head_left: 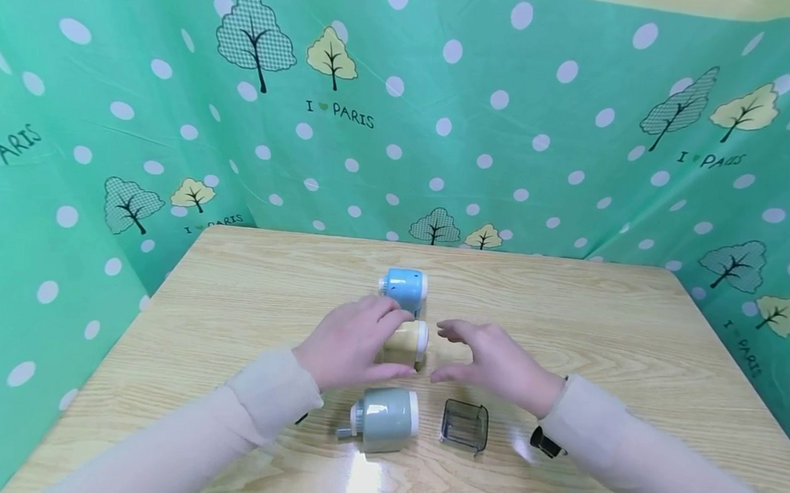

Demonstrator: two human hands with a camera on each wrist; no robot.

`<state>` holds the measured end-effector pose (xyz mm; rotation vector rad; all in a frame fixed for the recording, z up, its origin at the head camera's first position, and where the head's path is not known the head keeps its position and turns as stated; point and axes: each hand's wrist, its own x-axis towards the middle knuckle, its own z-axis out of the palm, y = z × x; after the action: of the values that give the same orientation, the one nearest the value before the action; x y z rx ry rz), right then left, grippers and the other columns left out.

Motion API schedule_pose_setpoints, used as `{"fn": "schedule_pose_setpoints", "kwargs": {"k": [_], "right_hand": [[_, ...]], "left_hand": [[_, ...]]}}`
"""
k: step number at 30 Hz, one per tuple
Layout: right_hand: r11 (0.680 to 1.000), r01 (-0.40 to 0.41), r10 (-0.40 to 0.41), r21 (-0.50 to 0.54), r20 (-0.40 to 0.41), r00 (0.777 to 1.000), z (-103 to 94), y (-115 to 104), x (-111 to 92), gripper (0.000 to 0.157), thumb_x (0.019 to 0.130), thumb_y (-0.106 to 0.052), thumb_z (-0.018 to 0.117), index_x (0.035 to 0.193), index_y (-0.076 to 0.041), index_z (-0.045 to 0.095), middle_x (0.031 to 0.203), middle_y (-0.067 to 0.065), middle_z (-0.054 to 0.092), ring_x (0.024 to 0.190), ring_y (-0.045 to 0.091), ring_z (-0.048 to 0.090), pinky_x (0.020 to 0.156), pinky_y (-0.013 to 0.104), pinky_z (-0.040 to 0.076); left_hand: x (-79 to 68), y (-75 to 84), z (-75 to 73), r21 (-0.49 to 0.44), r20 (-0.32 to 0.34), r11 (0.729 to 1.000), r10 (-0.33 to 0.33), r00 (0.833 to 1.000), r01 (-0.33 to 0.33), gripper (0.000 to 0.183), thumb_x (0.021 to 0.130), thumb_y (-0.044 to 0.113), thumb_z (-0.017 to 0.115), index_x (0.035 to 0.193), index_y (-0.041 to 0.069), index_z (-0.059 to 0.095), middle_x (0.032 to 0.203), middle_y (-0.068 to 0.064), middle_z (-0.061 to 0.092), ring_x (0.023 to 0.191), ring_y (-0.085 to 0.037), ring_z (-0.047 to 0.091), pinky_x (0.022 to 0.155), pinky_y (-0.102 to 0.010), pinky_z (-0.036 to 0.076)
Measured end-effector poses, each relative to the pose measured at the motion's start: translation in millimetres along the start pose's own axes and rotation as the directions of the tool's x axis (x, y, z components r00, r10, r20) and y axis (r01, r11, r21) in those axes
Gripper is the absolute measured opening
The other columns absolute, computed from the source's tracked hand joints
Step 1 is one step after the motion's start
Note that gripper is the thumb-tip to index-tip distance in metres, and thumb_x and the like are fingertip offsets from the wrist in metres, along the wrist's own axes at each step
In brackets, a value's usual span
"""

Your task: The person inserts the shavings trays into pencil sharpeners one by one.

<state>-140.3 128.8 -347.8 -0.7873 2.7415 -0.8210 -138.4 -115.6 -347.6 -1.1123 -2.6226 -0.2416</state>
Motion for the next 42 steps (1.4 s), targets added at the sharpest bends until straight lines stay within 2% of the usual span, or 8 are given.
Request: {"fn": "schedule_pose_setpoints", "kwargs": {"k": [6, 12, 17, 21, 25, 29, 37, 42], "right_hand": [[1.0, 0.014, -0.013, -0.027, 0.031, 0.999, 2.4, -1, -11, 0.074, 0.079, -0.044, 0.08, 0.134, -0.001, 0.056, 0.129, 0.014, 0.066, 0.119, 0.031, 0.063, 0.099, 0.045, 0.052], [0.998, 0.034, -0.032, -0.049, 0.044, 0.999, 5.5, 0, -24, 0.072, 0.079, -0.043, 0.08, 0.132, -0.001, 0.058, 0.125, 0.015, 0.068, 0.115, 0.031, 0.066, 0.096, 0.045, 0.054], [0.998, 0.028, -0.025, -0.051, 0.057, 0.998, 10.0, 1, -32, 0.071, 0.078, -0.043, 0.081, 0.132, -0.002, 0.059, 0.128, 0.014, 0.067, 0.116, 0.031, 0.065, 0.097, 0.046, 0.053], [0.996, 0.052, -0.047, -0.077, 0.06, 0.997, 14.4, 0, -38, 0.073, 0.076, -0.045, 0.081, 0.131, -0.002, 0.06, 0.128, 0.013, 0.067, 0.117, 0.03, 0.065, 0.097, 0.046, 0.052], [0.989, 0.091, -0.087, -0.118, 0.039, 0.995, 19.3, 1, -47, 0.073, 0.076, -0.049, 0.08, 0.128, -0.002, 0.062, 0.123, 0.011, 0.069, 0.111, 0.026, 0.067, 0.093, 0.044, 0.055], [0.985, 0.092, -0.091, -0.145, 0.014, 0.996, 23.4, 3, -58, 0.073, 0.076, -0.053, 0.078, 0.128, -0.004, 0.062, 0.122, 0.009, 0.07, 0.11, 0.024, 0.067, 0.092, 0.043, 0.055], [0.961, 0.123, -0.138, -0.249, -0.046, 0.989, 33.5, 14, -72, 0.077, 0.074, -0.056, 0.078, 0.128, -0.004, 0.061, 0.121, 0.01, 0.069, 0.109, 0.025, 0.067, 0.091, 0.043, 0.055], [0.96, 0.088, -0.109, -0.264, -0.067, 0.992, 39.4, 21, -78, 0.078, 0.072, -0.056, 0.08, 0.128, -0.005, 0.06, 0.121, 0.011, 0.069, 0.108, 0.025, 0.067, 0.09, 0.043, 0.056]], "left_hand": [[-8.9, 14.6, -0.9, -0.048, 0.04, 0.999, 0.011, 0.999, -0.009, 0.07, 0.083, 0.064, 0.067, 0.127, 0.01, 0.059, 0.116, -0.003, 0.063, 0.098, -0.016, 0.062, 0.084, -0.032, 0.056], [-15.4, 25.1, -3.6, -0.062, -0.005, 0.997, 0.043, 0.999, -0.043, 0.068, 0.084, 0.066, 0.064, 0.126, 0.013, 0.059, 0.115, 0.0, 0.063, 0.099, -0.014, 0.06, 0.083, -0.031, 0.054], [-20.0, 33.6, -3.1, -0.058, -0.036, 0.995, 0.078, 0.996, -0.08, 0.071, 0.082, 0.066, 0.066, 0.126, 0.011, 0.06, 0.115, -0.001, 0.063, 0.099, -0.014, 0.061, 0.083, -0.03, 0.054], [-22.7, 43.2, -0.7, -0.06, -0.026, 0.994, 0.091, 0.996, -0.092, 0.074, 0.081, 0.068, 0.066, 0.128, 0.011, 0.059, 0.119, -0.002, 0.063, 0.106, -0.016, 0.061, 0.088, -0.032, 0.054], [-26.0, 51.7, 2.3, -0.045, -0.007, 0.994, 0.097, 0.995, -0.098, 0.078, 0.08, 0.073, 0.063, 0.129, 0.012, 0.058, 0.121, -0.002, 0.062, 0.11, -0.016, 0.06, 0.09, -0.032, 0.054], [-30.1, 57.3, 4.6, -0.014, 0.002, 0.994, 0.106, 0.994, -0.106, 0.083, 0.077, 0.076, 0.062, 0.13, 0.013, 0.057, 0.122, -0.001, 0.061, 0.111, -0.016, 0.059, 0.089, -0.031, 0.054], [-36.5, 58.8, 11.2, 0.001, -0.023, 0.995, 0.097, 0.995, -0.097, 0.089, 0.07, 0.076, 0.069, 0.13, 0.012, 0.057, 0.121, -0.001, 0.061, 0.11, -0.017, 0.058, 0.088, -0.032, 0.053], [-39.4, 58.2, 13.8, 0.01, -0.021, 0.996, 0.084, 0.996, -0.084, 0.09, 0.069, 0.076, 0.068, 0.131, 0.012, 0.056, 0.12, -0.001, 0.061, 0.109, -0.016, 0.058, 0.091, -0.032, 0.052]]}}
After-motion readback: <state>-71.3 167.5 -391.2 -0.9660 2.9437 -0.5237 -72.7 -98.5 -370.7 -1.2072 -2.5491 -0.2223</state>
